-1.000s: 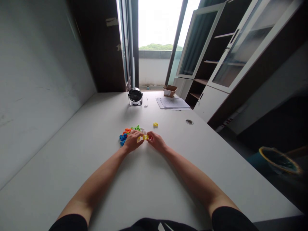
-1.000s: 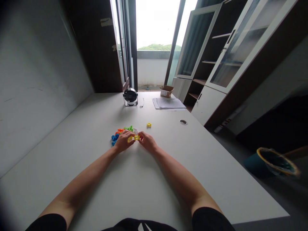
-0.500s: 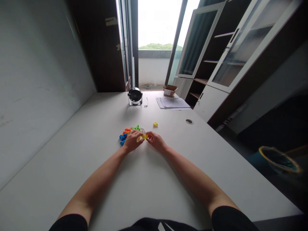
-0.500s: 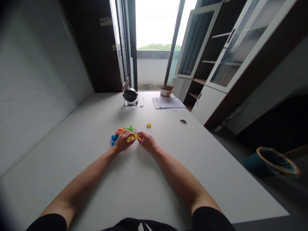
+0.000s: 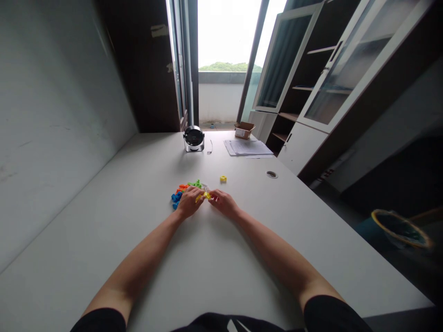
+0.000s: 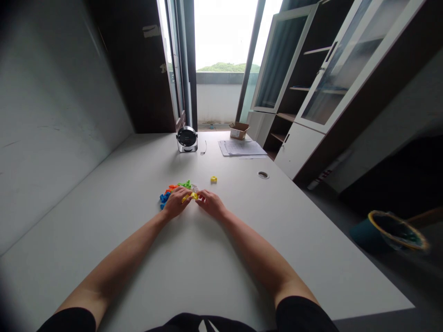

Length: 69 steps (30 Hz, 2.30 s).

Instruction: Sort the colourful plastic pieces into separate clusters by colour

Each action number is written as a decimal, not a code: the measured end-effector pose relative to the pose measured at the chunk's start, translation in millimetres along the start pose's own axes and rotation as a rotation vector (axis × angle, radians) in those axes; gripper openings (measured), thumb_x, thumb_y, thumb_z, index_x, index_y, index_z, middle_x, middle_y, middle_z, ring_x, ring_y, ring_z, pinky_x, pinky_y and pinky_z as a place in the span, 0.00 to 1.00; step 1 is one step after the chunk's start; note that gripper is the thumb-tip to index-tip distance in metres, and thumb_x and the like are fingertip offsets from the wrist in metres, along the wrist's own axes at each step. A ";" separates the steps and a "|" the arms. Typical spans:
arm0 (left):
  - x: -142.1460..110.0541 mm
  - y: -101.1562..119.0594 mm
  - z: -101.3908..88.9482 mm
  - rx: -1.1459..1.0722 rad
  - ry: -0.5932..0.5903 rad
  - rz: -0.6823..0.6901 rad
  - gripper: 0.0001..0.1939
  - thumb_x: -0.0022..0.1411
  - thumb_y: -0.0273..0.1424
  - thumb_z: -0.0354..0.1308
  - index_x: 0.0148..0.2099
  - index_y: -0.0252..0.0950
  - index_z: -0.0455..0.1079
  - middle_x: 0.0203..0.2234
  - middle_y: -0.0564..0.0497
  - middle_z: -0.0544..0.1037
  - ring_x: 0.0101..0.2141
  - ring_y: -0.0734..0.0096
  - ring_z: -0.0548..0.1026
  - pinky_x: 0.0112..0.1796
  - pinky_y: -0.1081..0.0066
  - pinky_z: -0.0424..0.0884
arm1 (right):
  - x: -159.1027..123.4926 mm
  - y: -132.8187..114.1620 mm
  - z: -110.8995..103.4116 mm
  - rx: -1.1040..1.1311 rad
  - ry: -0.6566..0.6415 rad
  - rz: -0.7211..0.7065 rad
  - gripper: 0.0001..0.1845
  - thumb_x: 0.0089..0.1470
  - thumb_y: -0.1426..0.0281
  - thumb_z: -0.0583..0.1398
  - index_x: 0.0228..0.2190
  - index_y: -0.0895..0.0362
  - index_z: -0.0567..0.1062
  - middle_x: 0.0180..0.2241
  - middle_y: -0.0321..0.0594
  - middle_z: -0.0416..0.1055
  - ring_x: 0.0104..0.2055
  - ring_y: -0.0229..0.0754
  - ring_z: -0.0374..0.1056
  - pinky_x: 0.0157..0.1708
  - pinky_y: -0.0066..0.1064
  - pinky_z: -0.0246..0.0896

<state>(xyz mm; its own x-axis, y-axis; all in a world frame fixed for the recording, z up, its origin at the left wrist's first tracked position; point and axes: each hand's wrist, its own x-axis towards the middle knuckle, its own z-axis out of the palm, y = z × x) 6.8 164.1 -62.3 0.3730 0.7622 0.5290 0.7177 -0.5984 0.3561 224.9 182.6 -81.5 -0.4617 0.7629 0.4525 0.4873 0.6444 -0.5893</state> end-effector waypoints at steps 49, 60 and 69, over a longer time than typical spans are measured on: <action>-0.6 5.5 -4.5 0.000 -0.031 0.008 0.09 0.68 0.33 0.53 0.46 0.40 0.73 0.41 0.48 0.78 0.48 0.59 0.72 0.51 0.58 0.68 | -0.5 -7.5 -6.8 -0.014 0.086 -0.037 0.13 0.61 0.68 0.58 0.48 0.53 0.72 0.36 0.40 0.73 0.33 0.38 0.69 0.38 0.31 0.65; 0.4 4.5 -5.2 -0.019 -0.042 0.009 0.10 0.70 0.34 0.51 0.40 0.39 0.72 0.37 0.48 0.78 0.44 0.61 0.72 0.49 0.60 0.69 | -0.3 -4.4 -4.0 -0.040 0.063 -0.036 0.08 0.60 0.65 0.60 0.41 0.54 0.74 0.34 0.38 0.72 0.32 0.37 0.67 0.37 0.29 0.63; 0.1 3.2 -4.3 -0.032 -0.046 0.012 0.12 0.71 0.34 0.48 0.44 0.39 0.73 0.38 0.47 0.78 0.45 0.60 0.73 0.50 0.58 0.69 | -0.6 -6.3 -5.5 -0.026 0.069 -0.022 0.11 0.59 0.61 0.61 0.39 0.54 0.71 0.33 0.38 0.72 0.31 0.38 0.68 0.36 0.29 0.64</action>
<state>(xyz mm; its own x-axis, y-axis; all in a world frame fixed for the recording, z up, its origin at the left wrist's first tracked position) 6.5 161.2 -57.8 0.4084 0.7650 0.4979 0.6940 -0.6146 0.3751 226.2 178.3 -74.4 -0.4207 0.7498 0.5107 0.4969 0.6614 -0.5618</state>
